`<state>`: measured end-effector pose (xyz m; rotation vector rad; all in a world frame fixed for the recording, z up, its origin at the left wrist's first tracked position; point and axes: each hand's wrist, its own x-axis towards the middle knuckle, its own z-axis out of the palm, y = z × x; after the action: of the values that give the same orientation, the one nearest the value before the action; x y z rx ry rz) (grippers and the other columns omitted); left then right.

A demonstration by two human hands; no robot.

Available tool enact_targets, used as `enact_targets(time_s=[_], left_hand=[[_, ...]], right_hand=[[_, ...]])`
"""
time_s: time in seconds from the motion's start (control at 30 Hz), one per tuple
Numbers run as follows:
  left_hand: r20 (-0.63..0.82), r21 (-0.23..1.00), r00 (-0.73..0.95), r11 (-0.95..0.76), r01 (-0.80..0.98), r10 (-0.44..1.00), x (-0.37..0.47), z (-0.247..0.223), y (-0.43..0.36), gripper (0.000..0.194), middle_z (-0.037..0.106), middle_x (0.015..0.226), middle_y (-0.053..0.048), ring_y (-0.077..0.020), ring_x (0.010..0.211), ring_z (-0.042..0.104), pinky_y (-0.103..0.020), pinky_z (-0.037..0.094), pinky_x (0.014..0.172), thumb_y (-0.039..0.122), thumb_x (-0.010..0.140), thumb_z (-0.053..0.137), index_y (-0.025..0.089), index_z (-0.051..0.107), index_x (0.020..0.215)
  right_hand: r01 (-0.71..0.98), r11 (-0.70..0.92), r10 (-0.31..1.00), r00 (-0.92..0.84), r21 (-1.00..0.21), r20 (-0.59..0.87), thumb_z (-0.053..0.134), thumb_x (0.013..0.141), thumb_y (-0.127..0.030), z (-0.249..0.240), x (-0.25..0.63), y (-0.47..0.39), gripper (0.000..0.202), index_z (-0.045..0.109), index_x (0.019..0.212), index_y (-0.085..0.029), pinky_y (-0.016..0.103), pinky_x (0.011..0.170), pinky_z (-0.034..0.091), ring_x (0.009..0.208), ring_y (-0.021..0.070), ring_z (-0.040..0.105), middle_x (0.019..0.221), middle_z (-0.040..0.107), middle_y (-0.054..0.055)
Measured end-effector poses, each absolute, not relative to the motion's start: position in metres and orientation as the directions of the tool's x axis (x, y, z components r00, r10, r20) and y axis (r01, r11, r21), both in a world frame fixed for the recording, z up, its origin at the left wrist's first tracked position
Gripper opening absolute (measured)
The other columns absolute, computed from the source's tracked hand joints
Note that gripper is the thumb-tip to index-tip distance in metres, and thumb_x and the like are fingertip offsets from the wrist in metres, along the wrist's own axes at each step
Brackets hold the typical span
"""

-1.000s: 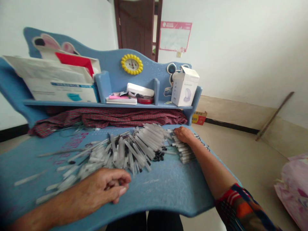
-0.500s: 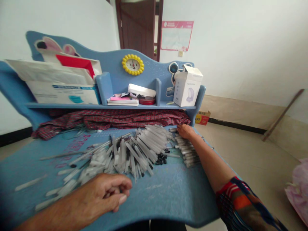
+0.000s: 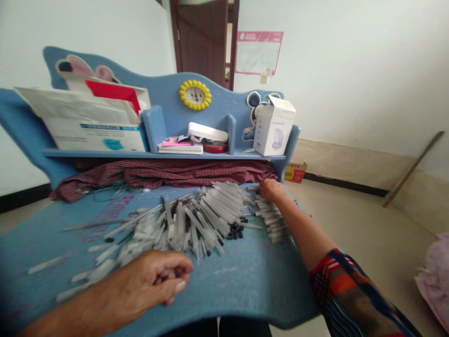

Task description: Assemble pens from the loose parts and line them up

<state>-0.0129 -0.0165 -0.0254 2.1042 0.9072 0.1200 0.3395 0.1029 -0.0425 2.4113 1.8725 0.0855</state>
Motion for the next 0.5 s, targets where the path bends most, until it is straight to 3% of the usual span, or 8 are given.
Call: enact_targets(time_s=[0.2,0.5], left_hand=[[-0.218,0.7,0.737,-0.423,0.575,0.64,-0.0121,-0.0198,-0.0187,0.023,0.064,0.074,0.001,-0.014,0.066,0.06,-0.022,0.036,0.056,0.034,0.083,0.046,0.019,0.062,0.089],[-0.217,0.714,0.748,-0.42,0.56,0.627,-0.0111,-0.0173,-0.0197,0.021,0.06,0.067,0.002,-0.0135,0.064,0.058,-0.021,0.036,0.055,0.032,0.082,0.045,0.018,0.06,0.086]], right_hand=[[0.949,-0.287,0.957,0.29,0.133,-0.006,0.053,0.09,-0.031,-0.0461,0.3332,0.0984,0.03,0.055,0.116,-0.017,0.04,0.082,0.05,0.098,0.0197,0.058,0.117,0.057,0.009],[0.969,-0.223,0.973,0.227,0.104,-0.028,0.054,0.09,-0.031,-0.0472,0.3349,0.0993,0.032,0.054,0.118,-0.015,0.041,0.081,0.05,0.098,0.0203,0.059,0.117,0.057,0.009]])
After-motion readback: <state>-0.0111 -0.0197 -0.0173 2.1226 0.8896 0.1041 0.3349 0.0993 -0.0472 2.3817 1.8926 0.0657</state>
